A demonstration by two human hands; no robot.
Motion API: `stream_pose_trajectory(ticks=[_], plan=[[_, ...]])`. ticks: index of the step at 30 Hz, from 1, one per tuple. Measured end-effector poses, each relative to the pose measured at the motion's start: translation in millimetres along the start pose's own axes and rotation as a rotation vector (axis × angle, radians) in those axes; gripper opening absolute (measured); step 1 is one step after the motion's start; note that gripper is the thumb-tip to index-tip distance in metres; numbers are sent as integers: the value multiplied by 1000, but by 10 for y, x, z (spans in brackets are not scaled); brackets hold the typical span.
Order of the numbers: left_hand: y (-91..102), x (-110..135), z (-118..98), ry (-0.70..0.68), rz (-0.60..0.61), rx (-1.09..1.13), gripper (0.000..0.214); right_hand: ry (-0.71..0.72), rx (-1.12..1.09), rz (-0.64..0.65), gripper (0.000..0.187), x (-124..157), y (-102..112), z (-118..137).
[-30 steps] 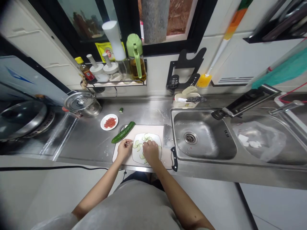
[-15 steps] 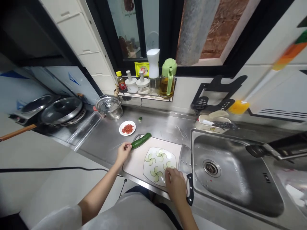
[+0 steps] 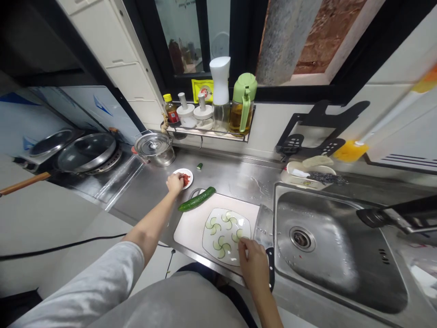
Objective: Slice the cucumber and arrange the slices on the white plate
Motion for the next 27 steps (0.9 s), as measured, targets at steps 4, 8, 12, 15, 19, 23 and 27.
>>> stream_pose_trajectory(ticks=[4, 8, 12, 15, 19, 23, 27], plan=[[-81, -81, -81, -110, 60, -86, 23, -24, 8, -33, 42, 44, 85, -60], [-124, -129, -88, -160, 91, -149, 24, -40, 18, -40, 41, 95, 138, -104], [-145, -120, -101, -211, 109, -183, 25, -62, 34, -16, 41, 115, 142, -144], [-156, -97, -128, -259, 118, -192, 23, -56, 31, -5, 42, 100, 138, -123], [-155, -103, -114, -195, 100, -113, 19, -42, 24, 2, 43, 73, 138, -57], [-128, -105, -57, -85, 64, -46, 24, -59, 22, -1, 46, 66, 146, -43], [-58, -44, -29, 21, 34, 72, 26, -55, 23, 10, 45, 75, 139, -53]])
Point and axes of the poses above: each hand's wrist, its own x-axis away from the middle knuckle, its own y-axis out of the back of the hand, z = x × y, the point moved 6 cm from there along -x, towards the middle knuckle, and after that the axes turned 10 degrees about -z, right-handed, at the moved point
